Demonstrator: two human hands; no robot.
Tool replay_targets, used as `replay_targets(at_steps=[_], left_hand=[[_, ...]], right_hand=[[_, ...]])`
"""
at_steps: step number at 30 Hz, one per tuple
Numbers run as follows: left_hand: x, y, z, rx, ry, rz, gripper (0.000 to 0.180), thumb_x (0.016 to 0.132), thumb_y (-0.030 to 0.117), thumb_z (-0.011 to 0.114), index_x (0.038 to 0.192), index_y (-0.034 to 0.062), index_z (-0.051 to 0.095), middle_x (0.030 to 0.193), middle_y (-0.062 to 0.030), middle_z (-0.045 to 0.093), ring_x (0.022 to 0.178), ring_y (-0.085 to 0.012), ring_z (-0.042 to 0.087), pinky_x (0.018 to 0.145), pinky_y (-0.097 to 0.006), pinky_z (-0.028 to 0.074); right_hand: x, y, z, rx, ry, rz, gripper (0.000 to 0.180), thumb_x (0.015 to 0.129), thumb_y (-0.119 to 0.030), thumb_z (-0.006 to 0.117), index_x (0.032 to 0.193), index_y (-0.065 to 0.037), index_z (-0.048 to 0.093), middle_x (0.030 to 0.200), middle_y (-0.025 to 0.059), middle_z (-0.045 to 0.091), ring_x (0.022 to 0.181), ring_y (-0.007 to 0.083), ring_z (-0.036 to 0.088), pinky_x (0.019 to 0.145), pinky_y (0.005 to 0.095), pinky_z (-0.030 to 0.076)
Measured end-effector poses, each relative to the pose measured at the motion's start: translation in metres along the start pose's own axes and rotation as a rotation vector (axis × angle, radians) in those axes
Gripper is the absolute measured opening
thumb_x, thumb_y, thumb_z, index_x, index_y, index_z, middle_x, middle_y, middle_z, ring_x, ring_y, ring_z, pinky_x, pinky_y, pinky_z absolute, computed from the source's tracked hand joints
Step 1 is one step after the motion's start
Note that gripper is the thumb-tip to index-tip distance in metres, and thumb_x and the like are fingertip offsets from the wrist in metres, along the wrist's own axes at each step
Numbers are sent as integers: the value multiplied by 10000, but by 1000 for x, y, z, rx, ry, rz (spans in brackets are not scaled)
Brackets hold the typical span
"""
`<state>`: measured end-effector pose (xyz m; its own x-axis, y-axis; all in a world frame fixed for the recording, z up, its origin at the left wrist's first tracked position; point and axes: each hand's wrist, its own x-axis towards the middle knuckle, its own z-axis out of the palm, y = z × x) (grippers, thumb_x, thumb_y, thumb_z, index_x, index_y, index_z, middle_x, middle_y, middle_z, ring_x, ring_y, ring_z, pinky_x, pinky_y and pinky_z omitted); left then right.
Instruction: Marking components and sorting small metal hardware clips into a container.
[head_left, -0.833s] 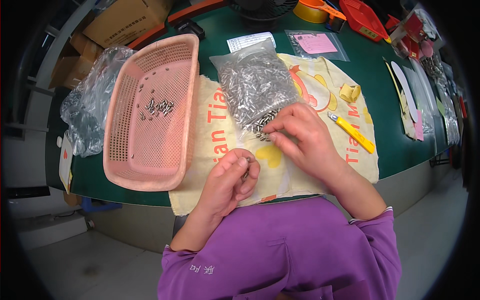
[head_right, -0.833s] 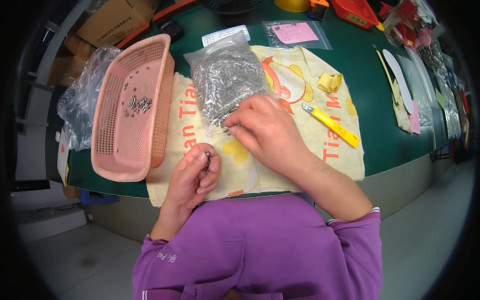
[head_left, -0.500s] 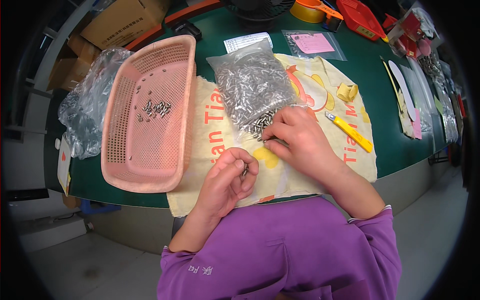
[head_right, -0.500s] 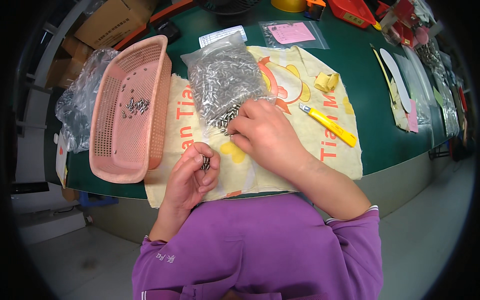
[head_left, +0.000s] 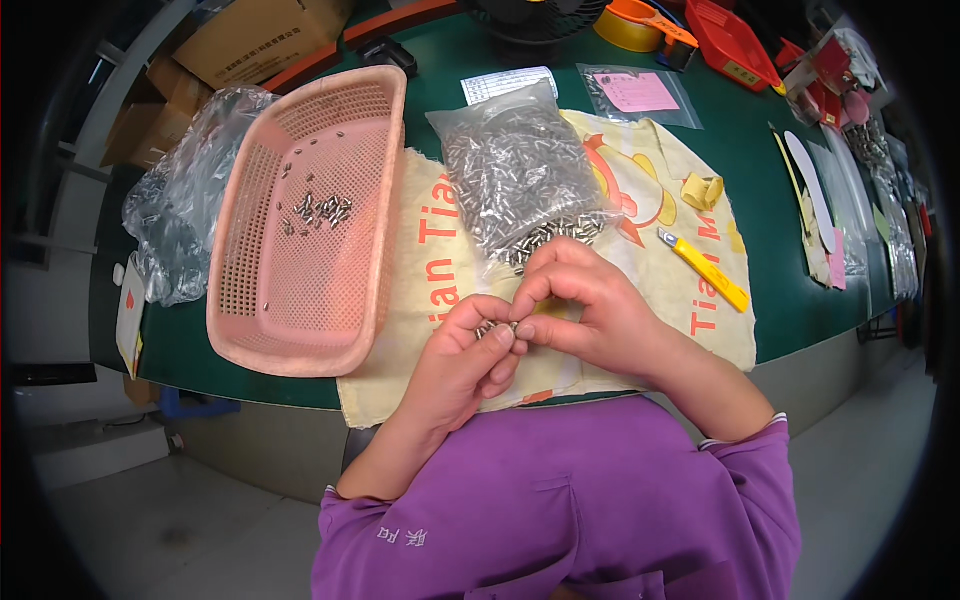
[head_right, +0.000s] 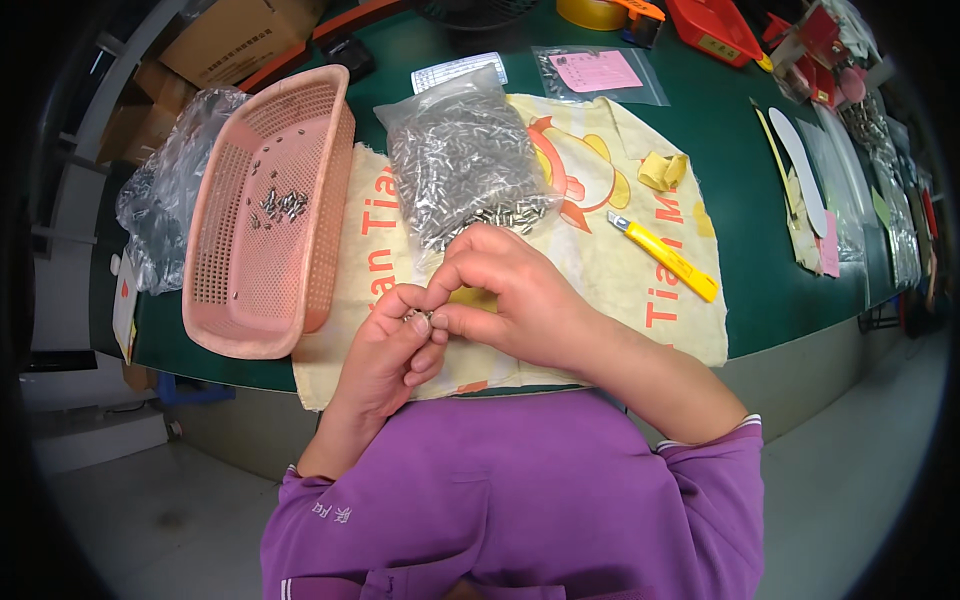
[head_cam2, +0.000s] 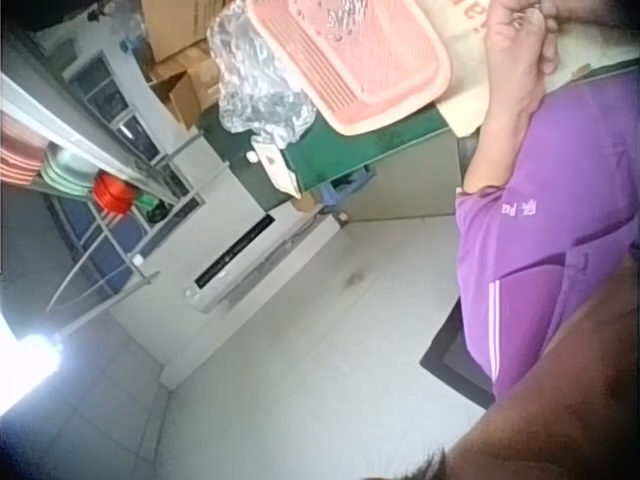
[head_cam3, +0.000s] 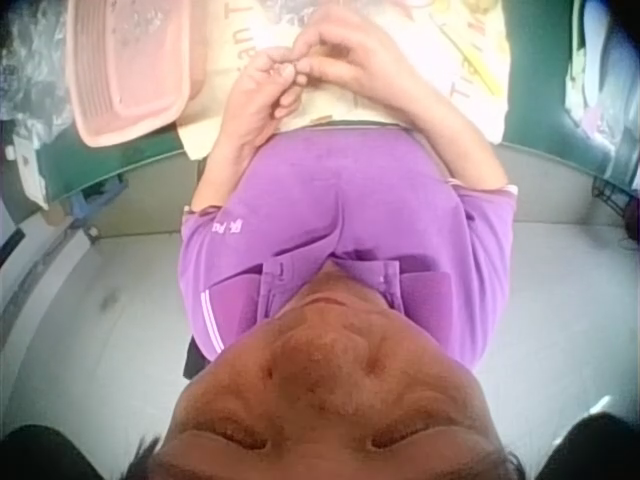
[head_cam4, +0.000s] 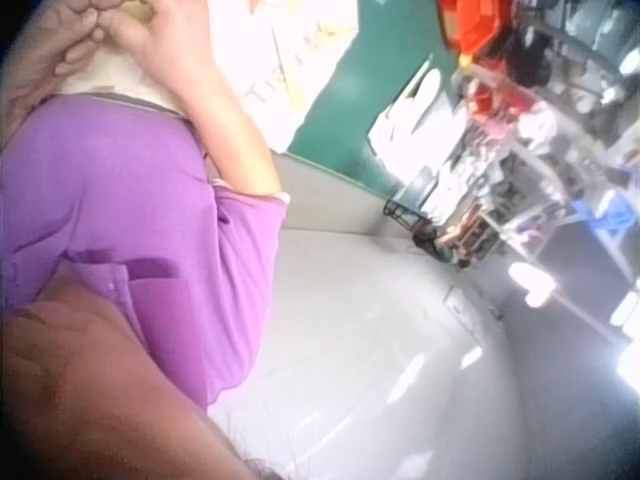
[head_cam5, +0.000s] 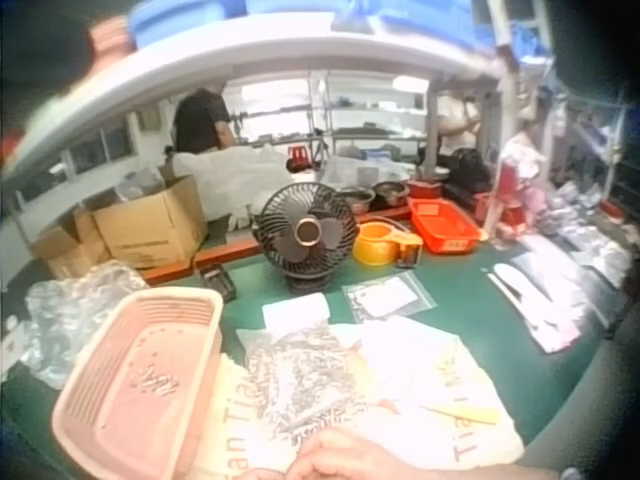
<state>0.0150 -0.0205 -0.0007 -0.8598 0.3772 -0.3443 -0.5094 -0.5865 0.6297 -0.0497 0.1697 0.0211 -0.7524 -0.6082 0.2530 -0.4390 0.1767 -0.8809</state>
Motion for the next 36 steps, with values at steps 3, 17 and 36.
replay_targets(at_steps=[3, 17, 36], left_hand=[[0, 0, -1, -20, -7, 3, 140, 969, 110, 525, 1100, 72, 493, 877, -65, 593, 574, -65, 427, 468, -194, 320], [1, 5, 5, -16, 20, 11, 127, 985, 197, 471, 1002, 72, 484, 860, -78, 524, 554, -78, 399, 427, -182, 313], [1, 4, 5, 20, 41, -1, 133, 970, 144, 475, 1080, 70, 472, 912, -73, 532, 605, -80, 423, 466, -196, 322]], right_hand=[[-1, 0, 0, 67, -10, 45, 161, 767, -76, 751, 900, -78, 660, 975, 41, 539, 949, 180, 543, 815, 298, 453], [1, 9, -7, -310, 242, 32, 119, 778, -91, 701, 891, -81, 664, 897, 58, 575, 866, 245, 586, 710, 353, 485], [3, 2, -3, -409, 133, -165, 165, 720, -112, 733, 854, -94, 639, 895, 53, 552, 898, 261, 537, 782, 374, 450]])
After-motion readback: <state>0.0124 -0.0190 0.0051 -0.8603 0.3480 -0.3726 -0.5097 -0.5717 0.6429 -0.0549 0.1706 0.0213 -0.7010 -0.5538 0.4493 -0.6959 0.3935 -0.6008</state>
